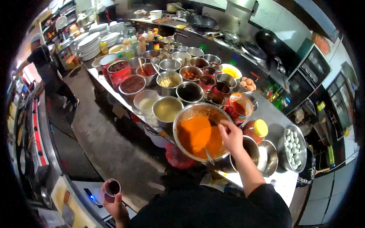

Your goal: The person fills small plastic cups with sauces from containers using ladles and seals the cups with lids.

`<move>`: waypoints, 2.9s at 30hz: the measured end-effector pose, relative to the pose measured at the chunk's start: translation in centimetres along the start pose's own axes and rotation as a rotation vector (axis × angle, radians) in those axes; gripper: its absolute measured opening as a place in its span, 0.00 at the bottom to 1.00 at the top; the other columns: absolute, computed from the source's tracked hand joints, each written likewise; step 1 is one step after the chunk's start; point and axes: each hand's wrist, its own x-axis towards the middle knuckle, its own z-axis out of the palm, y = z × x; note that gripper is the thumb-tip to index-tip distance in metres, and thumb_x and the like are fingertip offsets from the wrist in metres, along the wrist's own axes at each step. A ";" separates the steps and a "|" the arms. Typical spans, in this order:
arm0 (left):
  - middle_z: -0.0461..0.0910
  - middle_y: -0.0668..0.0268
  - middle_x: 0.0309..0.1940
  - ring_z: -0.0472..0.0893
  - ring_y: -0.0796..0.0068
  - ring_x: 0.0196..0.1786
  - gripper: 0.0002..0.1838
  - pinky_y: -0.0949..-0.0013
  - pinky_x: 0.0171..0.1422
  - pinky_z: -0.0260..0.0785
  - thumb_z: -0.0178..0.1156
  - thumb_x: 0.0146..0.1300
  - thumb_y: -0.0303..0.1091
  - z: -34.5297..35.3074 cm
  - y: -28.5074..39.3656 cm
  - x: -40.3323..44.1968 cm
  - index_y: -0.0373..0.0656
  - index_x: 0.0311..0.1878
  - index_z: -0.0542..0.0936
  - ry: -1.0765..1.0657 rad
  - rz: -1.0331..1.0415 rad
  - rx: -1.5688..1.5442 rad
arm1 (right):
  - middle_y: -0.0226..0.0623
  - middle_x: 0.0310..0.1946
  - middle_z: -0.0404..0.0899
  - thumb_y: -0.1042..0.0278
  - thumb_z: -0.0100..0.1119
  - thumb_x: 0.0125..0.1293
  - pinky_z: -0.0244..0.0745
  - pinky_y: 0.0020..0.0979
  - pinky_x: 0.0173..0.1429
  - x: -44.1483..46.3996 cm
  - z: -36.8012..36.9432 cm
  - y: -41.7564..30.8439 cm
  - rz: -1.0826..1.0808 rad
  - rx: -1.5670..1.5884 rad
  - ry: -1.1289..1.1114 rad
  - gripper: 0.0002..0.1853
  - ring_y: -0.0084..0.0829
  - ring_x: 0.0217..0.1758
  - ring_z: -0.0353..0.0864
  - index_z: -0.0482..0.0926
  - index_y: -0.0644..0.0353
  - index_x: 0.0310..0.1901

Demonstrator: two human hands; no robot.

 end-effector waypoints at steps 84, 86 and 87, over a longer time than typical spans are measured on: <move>0.73 0.62 0.50 0.75 0.75 0.50 0.32 0.74 0.54 0.69 0.66 0.50 0.20 34.9 -13.0 30.7 0.33 0.59 0.65 -1.348 -0.488 -0.331 | 0.36 0.32 0.78 0.77 0.55 0.62 0.72 0.25 0.32 9.4 9.5 -3.6 0.518 0.233 0.565 0.09 0.25 0.27 0.76 0.78 0.64 0.44; 0.73 0.61 0.50 0.75 0.75 0.51 0.32 0.74 0.55 0.69 0.65 0.50 0.19 34.0 -12.3 31.5 0.33 0.59 0.65 -1.333 -0.437 -0.213 | 0.38 0.31 0.75 0.81 0.57 0.55 0.71 0.27 0.31 9.3 9.0 -3.8 0.084 -0.455 0.216 0.13 0.30 0.28 0.76 0.77 0.64 0.44; 0.73 0.61 0.50 0.75 0.75 0.51 0.32 0.74 0.55 0.69 0.65 0.50 0.18 33.5 -12.3 31.9 0.33 0.59 0.64 -1.320 -0.422 -0.212 | 0.41 0.28 0.73 0.84 0.59 0.49 0.71 0.30 0.31 9.4 8.8 -4.9 0.193 -0.486 0.091 0.17 0.36 0.28 0.76 0.77 0.65 0.44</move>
